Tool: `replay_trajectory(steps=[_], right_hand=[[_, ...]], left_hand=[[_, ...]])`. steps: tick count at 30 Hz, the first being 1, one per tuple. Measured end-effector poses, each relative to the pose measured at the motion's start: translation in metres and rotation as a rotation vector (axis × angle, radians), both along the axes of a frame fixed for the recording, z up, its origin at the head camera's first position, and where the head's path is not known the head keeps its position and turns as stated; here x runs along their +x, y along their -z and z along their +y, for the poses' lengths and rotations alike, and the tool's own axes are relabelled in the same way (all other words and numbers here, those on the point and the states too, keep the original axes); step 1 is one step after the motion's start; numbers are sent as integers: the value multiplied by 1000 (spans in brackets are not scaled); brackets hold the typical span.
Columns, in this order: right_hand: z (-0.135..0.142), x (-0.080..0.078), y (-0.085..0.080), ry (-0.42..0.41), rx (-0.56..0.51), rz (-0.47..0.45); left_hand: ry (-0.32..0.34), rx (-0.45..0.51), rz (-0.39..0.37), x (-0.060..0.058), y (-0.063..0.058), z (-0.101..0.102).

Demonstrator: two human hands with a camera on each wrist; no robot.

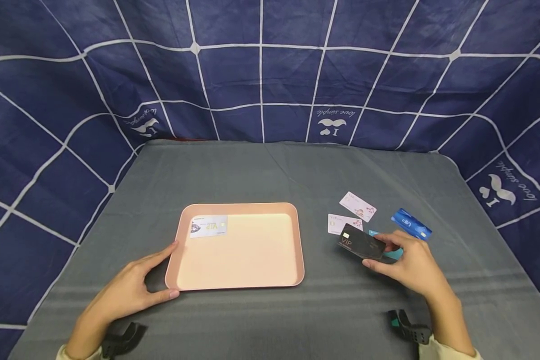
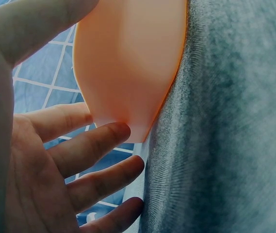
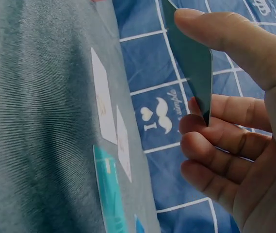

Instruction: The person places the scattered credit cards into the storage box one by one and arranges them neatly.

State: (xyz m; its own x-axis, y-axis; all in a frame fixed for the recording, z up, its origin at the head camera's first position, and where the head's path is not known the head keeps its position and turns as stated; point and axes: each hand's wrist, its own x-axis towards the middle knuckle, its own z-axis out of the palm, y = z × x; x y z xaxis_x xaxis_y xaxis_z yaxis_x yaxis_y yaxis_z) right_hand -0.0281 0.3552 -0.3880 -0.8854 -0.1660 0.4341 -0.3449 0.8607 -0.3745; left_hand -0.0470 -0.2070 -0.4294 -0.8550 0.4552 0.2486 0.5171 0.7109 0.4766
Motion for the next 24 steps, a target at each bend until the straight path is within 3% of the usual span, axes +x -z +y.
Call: replay_trajectory(steps=[10,24], right_hand=[[-9,-13,-9,-2,-11,-5],[-23,-35,-11,-80,-18,2]], left_hand=[[-4,-3,4,1,0,0],[-9,-5,-28,1,-1,-1]])
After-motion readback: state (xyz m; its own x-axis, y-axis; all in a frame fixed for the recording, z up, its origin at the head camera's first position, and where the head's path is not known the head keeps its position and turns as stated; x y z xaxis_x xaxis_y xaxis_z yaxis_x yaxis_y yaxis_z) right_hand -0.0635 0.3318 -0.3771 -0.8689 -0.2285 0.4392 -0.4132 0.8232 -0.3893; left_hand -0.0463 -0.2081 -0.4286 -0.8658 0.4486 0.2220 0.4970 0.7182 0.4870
